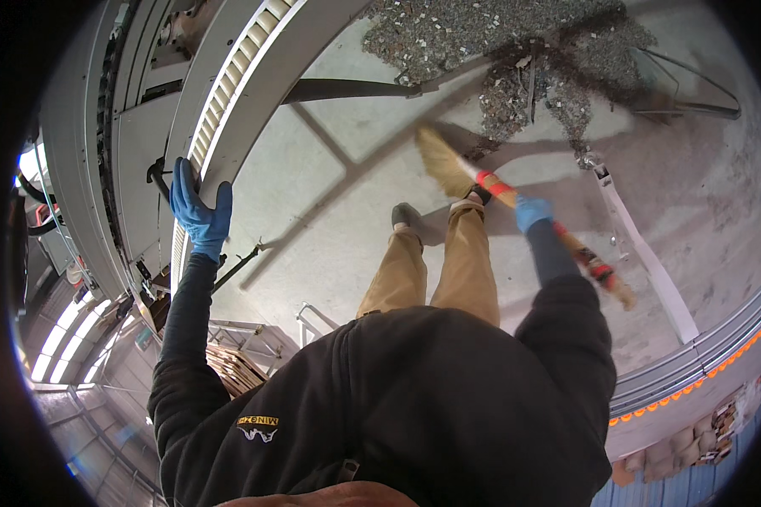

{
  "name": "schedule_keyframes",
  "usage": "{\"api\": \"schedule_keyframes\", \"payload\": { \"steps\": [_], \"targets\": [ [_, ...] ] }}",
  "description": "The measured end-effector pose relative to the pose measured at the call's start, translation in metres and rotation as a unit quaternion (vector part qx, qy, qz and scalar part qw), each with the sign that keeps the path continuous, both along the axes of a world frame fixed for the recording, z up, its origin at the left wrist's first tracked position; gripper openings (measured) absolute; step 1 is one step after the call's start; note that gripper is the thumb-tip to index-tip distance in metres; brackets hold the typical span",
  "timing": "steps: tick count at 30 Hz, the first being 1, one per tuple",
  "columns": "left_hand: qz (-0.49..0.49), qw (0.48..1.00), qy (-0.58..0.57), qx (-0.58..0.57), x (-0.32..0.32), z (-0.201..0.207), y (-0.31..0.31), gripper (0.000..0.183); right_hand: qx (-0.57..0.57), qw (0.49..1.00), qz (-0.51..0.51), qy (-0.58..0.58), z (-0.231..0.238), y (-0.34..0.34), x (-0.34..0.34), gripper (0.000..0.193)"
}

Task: The person sweeps debris from a curved industrial machine surface using a broom, then uses a dustpan to collect the swept material and empties it into a large bag. The person wears blue gloves and works in a factory-like setting with visible machinery and storage bags.

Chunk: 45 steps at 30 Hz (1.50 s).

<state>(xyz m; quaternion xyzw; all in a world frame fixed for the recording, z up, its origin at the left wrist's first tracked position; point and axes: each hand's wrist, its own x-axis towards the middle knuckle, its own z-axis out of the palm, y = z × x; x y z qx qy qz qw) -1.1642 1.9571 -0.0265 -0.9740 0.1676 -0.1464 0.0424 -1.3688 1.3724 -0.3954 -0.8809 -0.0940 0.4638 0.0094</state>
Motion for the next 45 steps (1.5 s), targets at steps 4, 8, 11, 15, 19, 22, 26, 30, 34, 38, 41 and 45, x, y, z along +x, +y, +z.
{"api": "schedule_keyframes", "payload": {
  "steps": [4,8,11,15,19,22,26,30,34,38,41,45],
  "targets": [
    [0.002,1.0,0.002,-0.002,0.0,0.003,-0.004,0.087,-0.115,0.991,0.012,-0.069,0.02,-0.113,0.078,0.027],
    [0.004,1.0,0.021,-0.006,-0.001,0.007,-0.006,0.087,-0.127,0.981,-0.078,-0.124,0.046,-0.168,0.132,0.03],
    [0.022,0.998,0.048,-0.038,-0.001,0.009,-0.005,0.088,-0.037,0.965,0.018,-0.26,0.079,-0.183,0.136,0.04],
    [0.024,0.998,0.046,-0.02,0.0,0.012,0.001,0.086,-0.002,0.966,-0.036,-0.255,0.143,-0.161,0.123,0.054],
    [0.038,0.993,0.1,-0.045,0.001,0.022,0.004,0.087,-0.03,0.977,-0.175,-0.119,0.185,-0.091,0.148,0.059],
    [0.04,0.989,0.137,-0.037,0.005,0.033,0.004,0.09,0.044,0.968,-0.227,-0.102,0.175,-0.029,0.2,0.061],
    [0.054,0.966,0.194,-0.164,0.025,0.044,0.007,0.091,0.2,0.941,-0.27,-0.05,0.135,0.052,0.278,0.058],
    [0.131,0.948,0.2,-0.211,0.055,0.039,0.003,0.084,0.293,0.929,-0.227,0.018,0.084,0.144,0.376,0.053],
    [0.142,0.937,0.215,-0.235,0.071,0.032,-0.004,0.077,0.223,0.955,-0.135,0.143,0.038,0.235,0.466,0.05],
    [0.162,0.933,0.23,-0.224,0.073,0.029,-0.004,0.082,0.236,0.959,-0.135,0.077,-0.001,0.278,0.497,0.044],
    [0.176,0.927,0.236,-0.233,0.074,0.028,-0.003,0.083,0.348,0.89,-0.269,0.123,-0.029,0.241,0.5,0.047],
    [0.163,0.929,0.238,-0.234,0.08,0.029,-0.006,0.082,0.328,0.906,-0.266,0.026,-0.061,0.163,0.511,0.048]
  ]
}}
